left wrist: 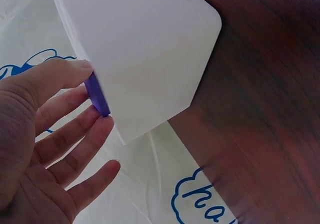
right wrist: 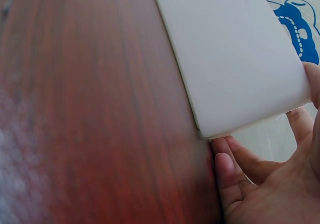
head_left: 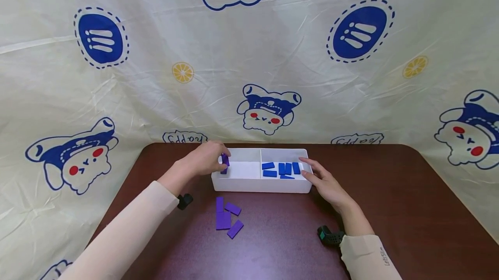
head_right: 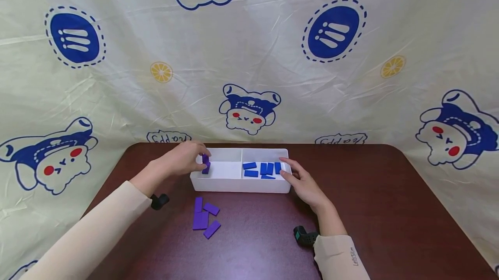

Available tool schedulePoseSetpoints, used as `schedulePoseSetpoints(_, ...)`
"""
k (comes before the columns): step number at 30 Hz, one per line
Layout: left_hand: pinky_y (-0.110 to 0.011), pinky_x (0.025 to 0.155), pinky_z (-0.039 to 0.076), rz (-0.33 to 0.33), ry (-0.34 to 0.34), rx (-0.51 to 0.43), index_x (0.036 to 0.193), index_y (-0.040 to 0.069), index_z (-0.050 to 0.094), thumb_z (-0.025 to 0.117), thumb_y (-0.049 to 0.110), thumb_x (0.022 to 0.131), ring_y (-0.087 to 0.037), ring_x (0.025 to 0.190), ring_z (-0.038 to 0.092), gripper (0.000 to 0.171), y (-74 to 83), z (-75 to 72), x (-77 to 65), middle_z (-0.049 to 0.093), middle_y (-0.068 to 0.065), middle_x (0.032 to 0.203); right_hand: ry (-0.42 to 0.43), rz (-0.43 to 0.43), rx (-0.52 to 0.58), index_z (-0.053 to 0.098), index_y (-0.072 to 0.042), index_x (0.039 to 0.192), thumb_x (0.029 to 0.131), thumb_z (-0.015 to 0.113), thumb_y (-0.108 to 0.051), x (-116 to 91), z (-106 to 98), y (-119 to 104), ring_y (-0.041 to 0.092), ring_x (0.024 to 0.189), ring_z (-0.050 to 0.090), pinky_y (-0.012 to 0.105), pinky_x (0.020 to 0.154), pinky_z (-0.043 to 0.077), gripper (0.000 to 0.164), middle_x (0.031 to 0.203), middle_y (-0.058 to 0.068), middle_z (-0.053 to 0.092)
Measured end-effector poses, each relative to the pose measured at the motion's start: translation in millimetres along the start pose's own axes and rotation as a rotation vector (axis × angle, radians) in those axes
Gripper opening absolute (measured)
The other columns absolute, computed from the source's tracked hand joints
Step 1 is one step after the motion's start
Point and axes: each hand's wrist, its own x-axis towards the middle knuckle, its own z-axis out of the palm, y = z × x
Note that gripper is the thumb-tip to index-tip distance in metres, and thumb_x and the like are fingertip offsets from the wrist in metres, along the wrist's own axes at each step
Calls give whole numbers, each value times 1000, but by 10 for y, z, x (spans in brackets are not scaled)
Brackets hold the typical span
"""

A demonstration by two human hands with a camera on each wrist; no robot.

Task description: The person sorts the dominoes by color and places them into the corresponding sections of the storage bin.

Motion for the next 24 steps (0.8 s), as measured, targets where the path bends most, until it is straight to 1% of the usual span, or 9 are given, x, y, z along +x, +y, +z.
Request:
schedulePoseSetpoints(5, -43, 100, 53, 5, -29, -12, 122, 3, 75, 78, 18, 92, -25, 109, 63, 34, -33, 74, 65, 71, -12, 120, -6, -6, 12, 37, -37, 159, 104, 54, -55, 3, -1, 16, 47, 157, 15, 80, 117, 13, 61, 174, 12, 15)
schedulePoseSetpoints(9, -42, 102, 53, -8, -46, -17, 123, 4, 75, 79, 19, 92, -24, 110, 63, 35, -51, 149, 120, 71, -11, 121, -5, -5, 10, 37, -38, 159, 103, 54, -55, 3, -7, 11, 47, 157, 17, 81, 117, 14, 61, 174, 13, 16)
schedulePoseSetpoints(13, -41, 101, 54, -23, -62, -25, 124, 5, 75, 79, 20, 92, -23, 110, 63, 35, -53, 209, 182, 71, -9, 122, -2, 1, 13, 37, -38, 159, 103, 55, -55, -2, -8, 2, 46, 156, 18, 80, 117, 15, 61, 173, 13, 17)
schedulePoseSetpoints(20, -41, 99, 55, -34, -94, -9, 121, 8, 76, 80, 20, 91, -21, 108, 64, 33, -42, 266, 275, 72, -8, 124, 3, 3, 15, 38, -38, 159, 104, 54, -53, -1, 9, -6, 45, 153, 23, 79, 118, 17, 59, 172, 13, 21)
schedulePoseSetpoints(24, -41, 99, 55, -31, -102, 21, 120, 10, 77, 81, 20, 90, -21, 107, 65, 32, -42, 301, 312, 72, -7, 124, 2, 1, 16, 37, -36, 159, 104, 55, -52, -10, 9, -19, 45, 153, 24, 79, 117, 17, 60, 172, 14, 22)
